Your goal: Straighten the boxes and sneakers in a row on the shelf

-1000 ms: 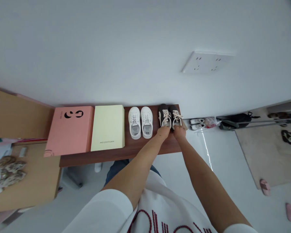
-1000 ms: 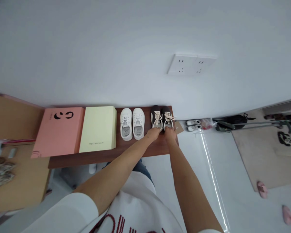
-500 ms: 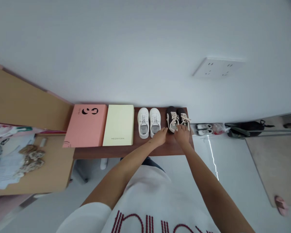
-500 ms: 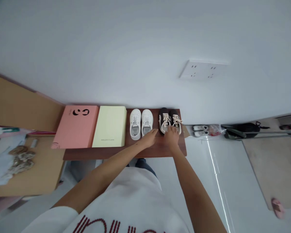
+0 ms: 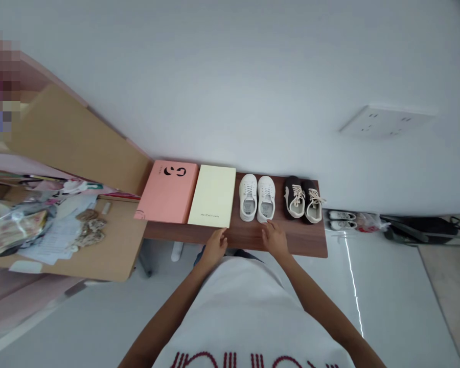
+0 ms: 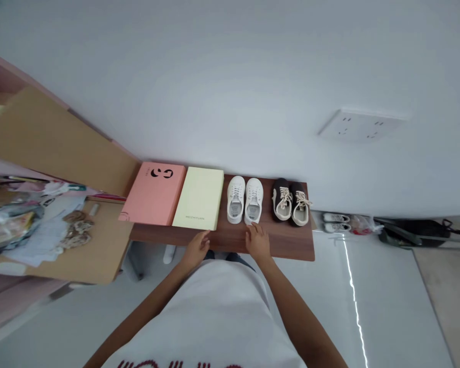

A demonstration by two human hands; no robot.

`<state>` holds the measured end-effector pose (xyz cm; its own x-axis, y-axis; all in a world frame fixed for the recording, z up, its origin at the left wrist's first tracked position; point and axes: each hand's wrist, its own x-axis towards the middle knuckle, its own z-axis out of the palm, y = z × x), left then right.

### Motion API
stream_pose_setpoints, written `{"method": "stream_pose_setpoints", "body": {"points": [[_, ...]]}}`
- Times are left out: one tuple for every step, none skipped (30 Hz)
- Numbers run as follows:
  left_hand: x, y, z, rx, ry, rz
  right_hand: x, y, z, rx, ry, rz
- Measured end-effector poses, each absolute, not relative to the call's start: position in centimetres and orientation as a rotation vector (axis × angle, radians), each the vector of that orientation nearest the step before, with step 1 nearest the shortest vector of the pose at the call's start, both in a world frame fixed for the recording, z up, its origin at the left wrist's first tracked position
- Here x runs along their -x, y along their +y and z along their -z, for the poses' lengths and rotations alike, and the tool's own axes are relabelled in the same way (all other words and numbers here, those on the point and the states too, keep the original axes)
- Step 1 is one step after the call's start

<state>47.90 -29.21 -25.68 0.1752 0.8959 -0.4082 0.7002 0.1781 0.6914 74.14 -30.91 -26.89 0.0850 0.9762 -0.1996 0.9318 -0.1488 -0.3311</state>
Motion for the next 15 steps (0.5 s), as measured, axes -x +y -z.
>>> {"method": "stream_pose_setpoints", "body": {"points": [[-46.9,-29.4,25.6,-1.541,1.611,-0.277,-73.9,-30.7,26.9,2.243,-1.957,-0.592],[-46.2,-29.4,25.6,-1.528,1.635,-0.274,-73.6,-30.3,27.0,2.274,-1.944,-0.618],[-46.0,-29.3,25.7,-1.533,1.643,-0.274,-73.5,-29.7,27.0,2.312,-1.93,-0.651],[-46.2,-29.0,25.8,-1.557,1.631,-0.281,-73.4,-29.1,27.1,2.357,-1.918,-0.691],[-46.9,-28.6,26.0,-1.598,1.595,-0.291,-73.4,-28.4,27.1,2.405,-1.909,-0.736],[-48.1,-28.0,26.2,-1.653,1.535,-0.301,-73.4,-27.7,27.2,2.449,-1.905,-0.786],[-49.7,-27.3,26.5,-1.712,1.456,-0.306,-73.4,-26.9,27.3,2.488,-1.903,-0.837],[-51.5,-26.5,26.8,-1.771,1.357,-0.288,-73.5,-26.2,27.4,2.52,-1.901,-0.886],[-53.4,-25.6,27.2,-1.83,1.291,-0.256,-73.5,-25.6,27.5,2.546,-1.897,-0.929],[-55.2,-24.7,27.5,-1.88,1.262,-0.198,-73.6,-25.1,27.7,2.568,-1.89,-0.966],[-56.8,-23.9,27.7,-1.9,1.274,-0.116,-73.7,-24.7,27.9,2.584,-1.884,-0.998],[-58.2,-23.1,27.9,-1.907,1.304,-0.031,-73.7,-24.4,28.1,2.595,-1.877,-1.023],[-59.2,-22.4,28.1,-1.906,1.346,0.05,-73.7,-24.2,28.3,2.605,-1.872,-1.041],[-60.0,-21.8,28.2,-1.9,1.391,0.127,-73.8,-24.0,28.5,2.614,-1.867,-1.054],[-60.4,-21.4,28.3,-1.896,1.428,0.193,-73.8,-24.0,28.6,2.622,-1.864,-1.062]]}}
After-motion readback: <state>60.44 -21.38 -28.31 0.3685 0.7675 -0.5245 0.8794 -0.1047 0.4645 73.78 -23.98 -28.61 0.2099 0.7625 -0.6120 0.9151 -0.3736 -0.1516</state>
